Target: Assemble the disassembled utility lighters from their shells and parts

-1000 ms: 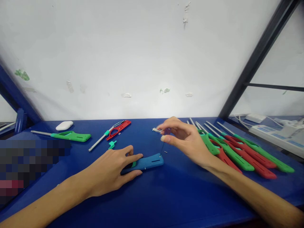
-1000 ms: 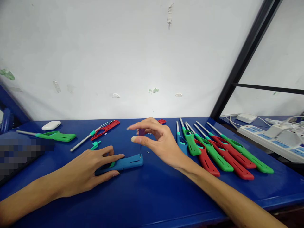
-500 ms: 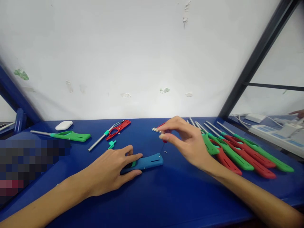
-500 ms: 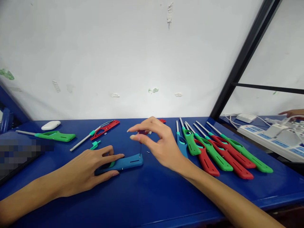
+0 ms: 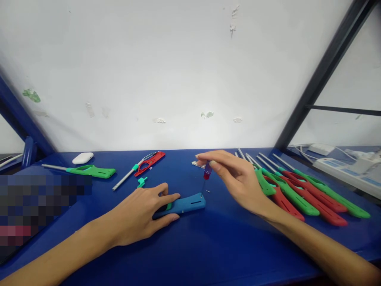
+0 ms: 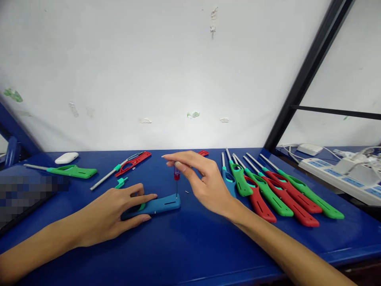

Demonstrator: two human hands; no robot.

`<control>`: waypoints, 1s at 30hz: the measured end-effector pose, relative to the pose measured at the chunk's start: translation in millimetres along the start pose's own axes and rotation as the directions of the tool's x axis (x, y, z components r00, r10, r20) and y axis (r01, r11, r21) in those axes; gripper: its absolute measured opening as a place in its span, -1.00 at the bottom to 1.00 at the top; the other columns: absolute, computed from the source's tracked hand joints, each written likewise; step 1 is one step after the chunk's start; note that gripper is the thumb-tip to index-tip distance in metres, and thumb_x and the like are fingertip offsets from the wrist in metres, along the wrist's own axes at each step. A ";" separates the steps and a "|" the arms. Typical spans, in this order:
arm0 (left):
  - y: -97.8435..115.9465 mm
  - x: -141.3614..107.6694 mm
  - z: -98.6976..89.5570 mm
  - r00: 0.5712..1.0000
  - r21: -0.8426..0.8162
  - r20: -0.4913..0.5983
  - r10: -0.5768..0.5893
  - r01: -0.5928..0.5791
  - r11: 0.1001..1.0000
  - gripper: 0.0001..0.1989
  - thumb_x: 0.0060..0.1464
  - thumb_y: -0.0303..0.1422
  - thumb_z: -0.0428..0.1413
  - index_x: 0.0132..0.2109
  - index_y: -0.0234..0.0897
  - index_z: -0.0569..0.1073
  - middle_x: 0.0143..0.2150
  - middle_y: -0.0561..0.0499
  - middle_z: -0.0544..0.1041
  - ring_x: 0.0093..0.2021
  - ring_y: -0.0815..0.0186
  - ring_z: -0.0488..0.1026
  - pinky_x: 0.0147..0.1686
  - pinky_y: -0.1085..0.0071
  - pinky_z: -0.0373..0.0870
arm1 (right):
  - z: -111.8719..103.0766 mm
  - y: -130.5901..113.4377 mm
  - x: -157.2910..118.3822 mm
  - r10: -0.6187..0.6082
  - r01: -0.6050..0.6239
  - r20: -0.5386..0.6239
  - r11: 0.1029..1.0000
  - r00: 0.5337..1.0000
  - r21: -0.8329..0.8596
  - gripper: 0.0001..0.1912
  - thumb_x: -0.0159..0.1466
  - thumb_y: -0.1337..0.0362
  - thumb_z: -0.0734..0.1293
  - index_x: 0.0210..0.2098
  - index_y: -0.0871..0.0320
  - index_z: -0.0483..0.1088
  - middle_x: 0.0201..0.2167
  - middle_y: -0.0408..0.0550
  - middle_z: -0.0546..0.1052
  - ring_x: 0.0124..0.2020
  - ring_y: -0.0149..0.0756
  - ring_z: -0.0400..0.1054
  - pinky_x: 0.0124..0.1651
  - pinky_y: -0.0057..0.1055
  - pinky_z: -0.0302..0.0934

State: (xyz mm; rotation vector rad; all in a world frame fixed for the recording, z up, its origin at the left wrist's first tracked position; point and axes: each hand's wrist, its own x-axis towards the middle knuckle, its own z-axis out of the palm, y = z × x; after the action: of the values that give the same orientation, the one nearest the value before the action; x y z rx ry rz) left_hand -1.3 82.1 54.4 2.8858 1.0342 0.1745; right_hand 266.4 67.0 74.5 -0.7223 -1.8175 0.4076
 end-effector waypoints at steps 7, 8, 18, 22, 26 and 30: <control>-1.1 0.1 0.6 1.000 -0.001 0.006 -0.007 0.007 1.000 -0.54 0.42 -0.03 -0.04 0.33 -0.01 0.42 -0.09 -0.03 0.48 -0.33 0.25 0.54 -0.30 0.33 0.40 | 3.4 3.6 0.7 -0.002 0.002 -0.019 1.000 1.000 -0.007 -0.79 0.47 0.27 0.32 0.02 -0.04 0.57 -0.09 -0.07 0.58 -0.10 -0.26 0.49 -0.02 -0.23 0.42; -1.1 0.0 0.5 1.000 -0.004 0.009 -0.008 0.008 1.000 -0.54 0.42 -0.03 -0.05 0.33 0.00 0.42 -0.09 -0.03 0.48 -0.32 0.24 0.54 -0.29 0.33 0.40 | 2.9 3.6 1.0 0.011 -0.011 0.019 1.000 1.000 0.002 -0.73 0.50 0.29 0.27 0.09 -0.05 0.54 -0.03 -0.06 0.58 -0.06 -0.26 0.49 0.02 -0.22 0.41; -1.7 -0.3 1.4 1.000 -0.010 -0.016 0.009 -0.009 1.000 -0.54 0.41 -0.03 -0.03 0.30 -0.02 0.45 -0.11 -0.02 0.49 -0.33 0.25 0.55 -0.31 0.33 0.41 | 0.7 2.8 1.3 0.085 -0.093 0.071 0.988 0.994 0.124 -0.80 0.47 0.23 0.33 0.04 -0.03 0.55 -0.01 -0.04 0.60 -0.06 -0.21 0.51 -0.03 -0.20 0.44; -1.8 0.0 1.5 1.000 -0.015 0.008 -0.010 0.010 1.000 -0.53 0.41 -0.01 -0.04 0.32 0.01 0.43 -0.09 -0.02 0.48 -0.32 0.24 0.54 -0.30 0.31 0.41 | 0.7 3.9 1.3 0.067 -0.060 -0.051 0.992 0.996 0.114 -0.91 0.33 0.24 0.49 -0.17 0.02 0.54 -0.22 -0.09 0.58 -0.19 -0.22 0.48 -0.12 -0.24 0.43; -1.9 0.9 1.5 1.000 -0.029 0.023 -0.021 0.022 0.999 -0.53 0.42 -0.01 -0.05 0.33 0.01 0.41 -0.07 -0.02 0.48 -0.29 0.22 0.55 -0.26 0.30 0.42 | -1.4 2.7 1.7 0.068 -0.071 0.046 0.995 0.997 0.069 -0.85 0.46 0.23 0.34 -0.04 0.00 0.54 -0.06 -0.05 0.58 -0.06 -0.22 0.47 0.01 -0.24 0.39; -1.9 2.0 0.5 0.999 -0.032 0.041 -0.026 0.028 0.999 -0.52 0.42 0.00 -0.06 0.34 0.01 0.40 -0.07 -0.02 0.47 -0.28 0.21 0.55 -0.25 0.29 0.42 | -1.6 2.4 1.4 0.092 -0.092 0.009 0.985 0.996 0.148 -0.90 0.44 0.24 0.38 -0.08 0.01 0.54 -0.11 -0.07 0.61 -0.11 -0.22 0.50 -0.04 -0.22 0.42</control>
State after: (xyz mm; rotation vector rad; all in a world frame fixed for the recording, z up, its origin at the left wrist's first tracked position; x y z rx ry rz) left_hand -0.9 84.9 53.9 2.8323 1.0529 0.1298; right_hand 268.3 69.6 74.7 -0.7039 -1.7400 0.5978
